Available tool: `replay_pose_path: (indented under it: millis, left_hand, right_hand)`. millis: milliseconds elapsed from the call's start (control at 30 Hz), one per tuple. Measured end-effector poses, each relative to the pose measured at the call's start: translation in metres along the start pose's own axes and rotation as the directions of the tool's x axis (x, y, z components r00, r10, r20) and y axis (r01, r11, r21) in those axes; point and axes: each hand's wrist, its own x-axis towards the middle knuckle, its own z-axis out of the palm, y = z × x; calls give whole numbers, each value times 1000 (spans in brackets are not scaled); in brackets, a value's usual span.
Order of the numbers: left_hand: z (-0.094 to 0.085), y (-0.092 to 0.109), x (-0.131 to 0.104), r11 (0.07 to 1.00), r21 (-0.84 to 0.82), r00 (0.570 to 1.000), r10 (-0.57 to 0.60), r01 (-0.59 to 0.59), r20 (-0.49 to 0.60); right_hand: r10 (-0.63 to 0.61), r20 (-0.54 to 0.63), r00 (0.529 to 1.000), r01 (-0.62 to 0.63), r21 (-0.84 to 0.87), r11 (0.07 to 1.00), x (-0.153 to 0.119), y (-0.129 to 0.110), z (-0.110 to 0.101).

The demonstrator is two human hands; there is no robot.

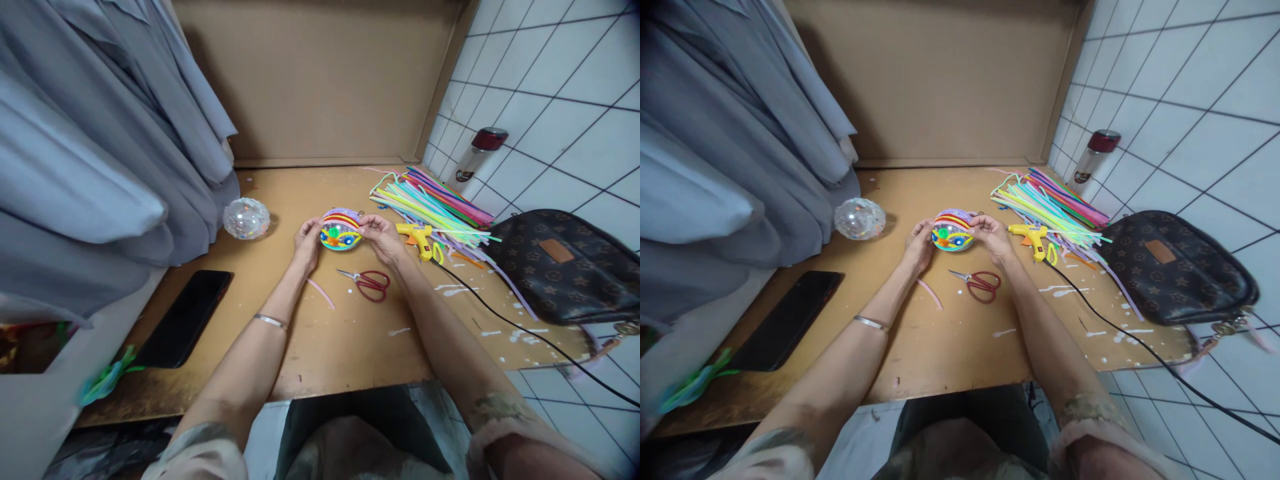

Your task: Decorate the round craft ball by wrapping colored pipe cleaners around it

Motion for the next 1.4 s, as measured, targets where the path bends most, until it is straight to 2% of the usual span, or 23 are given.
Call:
replay_pose_path:
  millis: [267, 433, 567, 933, 1167, 1400]
  left_hand:
    - [1, -1, 1, 994, 104, 999, 33, -33, 3]
    - [0, -4, 3, 984, 173, 999, 45, -45, 5]
    - [0, -5, 4, 985, 169, 999, 44, -42, -8]
    - [-1, -3, 3, 991, 131, 1000, 20, -18, -11]
    - [-2, -2, 0, 992, 123, 999, 29, -31, 15]
    - [-3, -2, -5, 994, 93, 998, 57, -59, 24]
  right_hand:
    - [150, 47, 988, -155, 145, 977, -3, -5, -3]
    - [170, 98, 980, -186, 179, 966, -1, -2, -9]
    - [173, 101, 980, -189, 189, 964, 0, -1, -10]
    - [117, 35, 993, -119, 66, 991, -2, -5, -3]
    - [18, -41, 999, -19, -23, 1000, -6, -11, 4]
    - [-124, -68, 990, 110, -184, 977, -3, -1, 2]
